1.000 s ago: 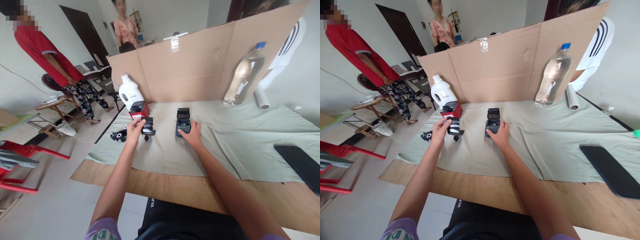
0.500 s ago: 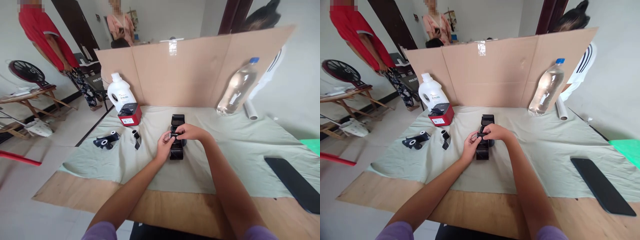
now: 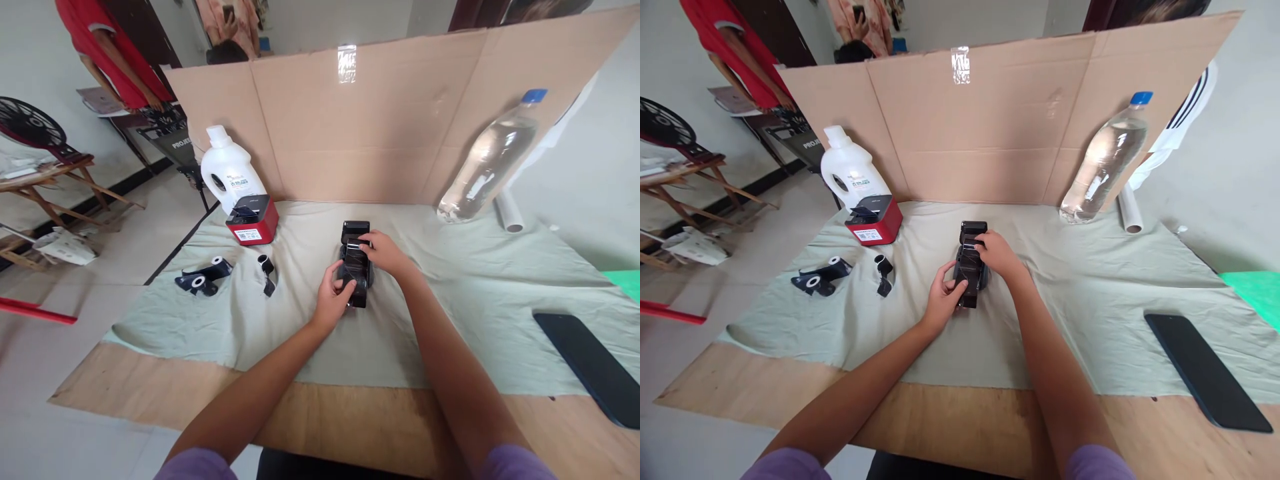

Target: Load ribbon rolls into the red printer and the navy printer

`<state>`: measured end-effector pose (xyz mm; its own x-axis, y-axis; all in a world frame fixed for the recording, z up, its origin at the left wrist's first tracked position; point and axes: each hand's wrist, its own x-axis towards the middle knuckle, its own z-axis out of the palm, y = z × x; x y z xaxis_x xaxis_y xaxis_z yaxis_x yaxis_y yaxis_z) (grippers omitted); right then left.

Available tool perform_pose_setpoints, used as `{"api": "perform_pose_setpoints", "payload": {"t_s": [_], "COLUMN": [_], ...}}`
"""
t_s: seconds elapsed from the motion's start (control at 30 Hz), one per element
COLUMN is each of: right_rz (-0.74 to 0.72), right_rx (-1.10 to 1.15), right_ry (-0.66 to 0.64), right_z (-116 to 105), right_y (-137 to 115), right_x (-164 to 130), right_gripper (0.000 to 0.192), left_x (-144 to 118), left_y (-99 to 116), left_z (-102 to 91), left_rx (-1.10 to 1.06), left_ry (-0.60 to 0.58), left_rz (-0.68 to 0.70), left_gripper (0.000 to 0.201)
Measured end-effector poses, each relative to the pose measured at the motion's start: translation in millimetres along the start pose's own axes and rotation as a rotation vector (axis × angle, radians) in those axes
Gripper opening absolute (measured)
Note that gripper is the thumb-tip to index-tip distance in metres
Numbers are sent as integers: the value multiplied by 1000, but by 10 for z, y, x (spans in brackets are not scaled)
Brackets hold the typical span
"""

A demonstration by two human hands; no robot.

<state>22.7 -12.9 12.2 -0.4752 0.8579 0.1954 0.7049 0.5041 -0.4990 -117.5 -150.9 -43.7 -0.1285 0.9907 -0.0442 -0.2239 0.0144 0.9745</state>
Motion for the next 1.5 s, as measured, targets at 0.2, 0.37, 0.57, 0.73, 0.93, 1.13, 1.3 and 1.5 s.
{"api": "perform_pose_setpoints", "payload": {"t_s": [0.2,0.37,0.57,0.73,0.93,1.13,1.3,1.5], "right_rz": [-26,12,155,266,146,62,169,309], "right_rx": [39,-54,-166,-27,329,174,226,242], "right_ry": [61,39,94,294,234,-46,-136,-196], "right_z": [201,277,348,364,141,27,71,99], "right_y": [59,111,8,46,131,66,81,98], "right_x": [32,29,-18,8,36,-12,-32,-6], "right_gripper": [35,32,17,53,55,27,39,52], "left_x": [11,29,35,33,50,49,38,44], "left_y": [45,34,30,37,-15,-48,-17,-11], "left_z": [4,-2,-2,-2,-28,-61,-59,-47], "left_rx": [16,20,27,44,55,147,171,163], "left_ry": [-14,-40,-44,-44,-64,-153,-165,-176], "left_rz": [-27,-35,-33,-37,-4,-68,-68,-80], "left_gripper": [83,79,81,81,55,30,27,23]}}
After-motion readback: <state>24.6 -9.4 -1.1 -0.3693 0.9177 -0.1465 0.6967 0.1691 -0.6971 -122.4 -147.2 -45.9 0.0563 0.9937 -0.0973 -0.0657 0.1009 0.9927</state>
